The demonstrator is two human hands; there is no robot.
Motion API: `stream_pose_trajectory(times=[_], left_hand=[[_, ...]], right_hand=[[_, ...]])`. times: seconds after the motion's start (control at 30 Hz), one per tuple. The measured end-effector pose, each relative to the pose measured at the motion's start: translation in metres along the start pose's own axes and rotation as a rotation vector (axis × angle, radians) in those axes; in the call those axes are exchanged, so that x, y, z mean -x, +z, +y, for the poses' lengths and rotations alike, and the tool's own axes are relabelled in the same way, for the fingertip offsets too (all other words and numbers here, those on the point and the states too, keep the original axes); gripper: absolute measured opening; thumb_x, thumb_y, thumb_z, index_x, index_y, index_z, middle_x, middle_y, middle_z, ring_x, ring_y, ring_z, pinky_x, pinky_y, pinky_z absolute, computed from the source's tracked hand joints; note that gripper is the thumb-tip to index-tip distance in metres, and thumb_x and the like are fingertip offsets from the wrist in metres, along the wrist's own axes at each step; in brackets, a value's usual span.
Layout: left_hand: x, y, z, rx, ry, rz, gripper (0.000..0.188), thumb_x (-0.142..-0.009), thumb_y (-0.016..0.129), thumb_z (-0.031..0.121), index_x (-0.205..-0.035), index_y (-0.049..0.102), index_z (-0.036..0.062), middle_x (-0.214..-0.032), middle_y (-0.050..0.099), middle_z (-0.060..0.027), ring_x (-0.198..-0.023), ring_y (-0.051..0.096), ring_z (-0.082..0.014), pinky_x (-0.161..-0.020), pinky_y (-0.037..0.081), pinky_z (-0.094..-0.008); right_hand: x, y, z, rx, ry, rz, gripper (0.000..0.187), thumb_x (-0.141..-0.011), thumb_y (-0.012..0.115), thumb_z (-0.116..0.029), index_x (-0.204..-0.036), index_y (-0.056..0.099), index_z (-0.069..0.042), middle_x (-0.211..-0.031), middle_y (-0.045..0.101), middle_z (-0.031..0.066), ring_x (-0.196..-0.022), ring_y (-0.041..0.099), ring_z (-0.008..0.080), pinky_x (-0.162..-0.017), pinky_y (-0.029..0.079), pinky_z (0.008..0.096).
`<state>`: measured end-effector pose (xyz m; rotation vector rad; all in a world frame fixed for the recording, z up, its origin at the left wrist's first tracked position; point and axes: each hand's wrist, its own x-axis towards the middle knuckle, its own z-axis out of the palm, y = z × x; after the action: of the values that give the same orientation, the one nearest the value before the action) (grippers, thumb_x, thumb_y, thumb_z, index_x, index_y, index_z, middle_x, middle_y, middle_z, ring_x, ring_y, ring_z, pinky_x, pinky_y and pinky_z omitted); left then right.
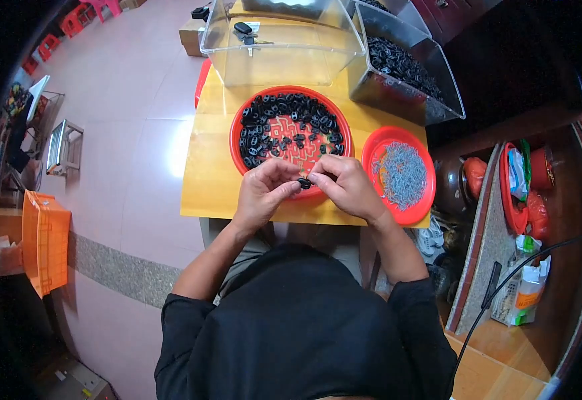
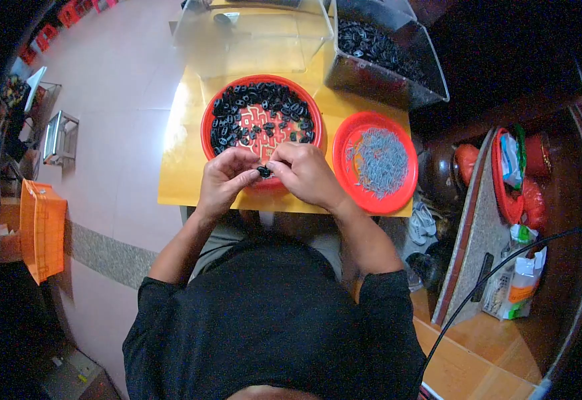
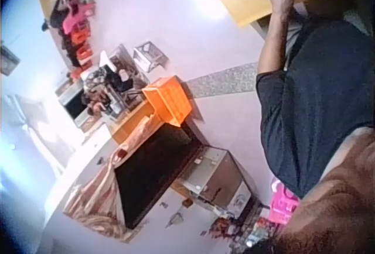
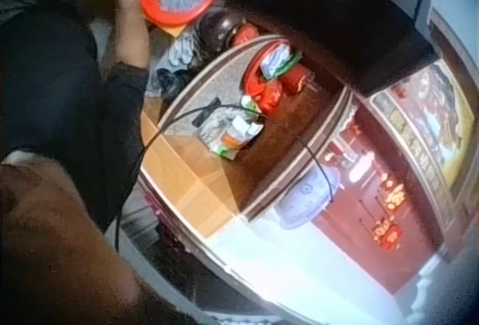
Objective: The person sorts and assembles small black plastic parts and small rings by hand at a workstation.
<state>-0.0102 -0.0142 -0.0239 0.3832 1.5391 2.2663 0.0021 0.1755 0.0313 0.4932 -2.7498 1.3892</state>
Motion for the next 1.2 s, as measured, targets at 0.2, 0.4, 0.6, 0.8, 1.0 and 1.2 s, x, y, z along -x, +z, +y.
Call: stream_pose_trajectory(times=[0.2,0.4,0.6,0.8,1.0,1.2], left_hand=[[-0.002,0.001,-0.003,0.007,0.011,0.002,0.017,-0.083,0.062,-0.003,-0.098,0.057,0.0004,-0.086,0.061,-0.0039,-0.075,0.06,-0.0087,-0.067,0.052,-0.0223],[-0.002,0.003,-0.003,0.019,-0.032,-0.006,0.016,-0.082,0.063,-0.003,-0.096,0.056,0.0008,-0.084,0.061,-0.0036,-0.073,0.061,-0.0094,-0.064,0.051,-0.0218],[-0.001,0.005,-0.008,0.128,-0.108,0.027,0.016,-0.08,0.064,-0.003,-0.094,0.057,0.0021,-0.081,0.062,-0.0036,-0.071,0.061,-0.01,-0.062,0.05,-0.0218],[-0.002,0.005,-0.012,0.186,-0.131,0.101,0.017,-0.079,0.066,-0.001,-0.093,0.056,0.0018,-0.078,0.062,-0.0034,-0.067,0.06,-0.0095,-0.061,0.049,-0.0217],[-0.002,0.007,-0.014,0.246,-0.188,0.125,0.019,-0.077,0.068,0.0,-0.092,0.056,0.0027,-0.076,0.061,-0.0021,-0.064,0.057,-0.0069,-0.057,0.047,-0.019],[-0.001,0.009,-0.011,0.274,-0.199,0.119,0.02,-0.076,0.068,0.0,-0.089,0.054,0.004,-0.074,0.061,-0.0012,-0.06,0.055,-0.0061,-0.053,0.043,-0.0174]], right_hand=[[-0.004,0.001,0.003,-0.085,0.018,-0.087,0.013,-0.082,0.061,-0.009,-0.076,0.06,0.003,-0.064,0.056,0.0096,-0.061,0.054,0.0157,-0.056,0.043,0.0301],[-0.005,0.002,0.009,-0.053,-0.022,-0.07,0.02,-0.079,0.061,-0.015,-0.069,0.059,0.002,-0.06,0.056,0.0174,-0.055,0.057,0.0242,-0.053,0.043,0.0375],[-0.002,0.004,0.01,-0.084,0.088,-0.146,0.021,-0.08,0.062,-0.018,-0.071,0.06,0.001,-0.061,0.056,0.0168,-0.056,0.058,0.023,-0.055,0.044,0.0372],[0.011,0.003,-0.002,0.022,0.024,-0.025,0.031,-0.079,0.067,-0.021,-0.098,0.059,0.002,-0.08,0.058,0.0145,-0.07,0.06,0.0241,-0.063,0.048,0.0354],[0.02,0.021,0.002,0.318,-0.271,0.088,0.039,-0.069,0.072,-0.008,-0.104,0.057,0.003,-0.084,0.057,0.0165,-0.075,0.058,0.0321,-0.065,0.048,0.0374],[0.025,0.036,0.005,0.186,-0.319,0.208,0.036,-0.07,0.067,0.0,-0.104,0.057,0.003,-0.081,0.057,0.0164,-0.072,0.058,0.0322,-0.062,0.048,0.0378]])
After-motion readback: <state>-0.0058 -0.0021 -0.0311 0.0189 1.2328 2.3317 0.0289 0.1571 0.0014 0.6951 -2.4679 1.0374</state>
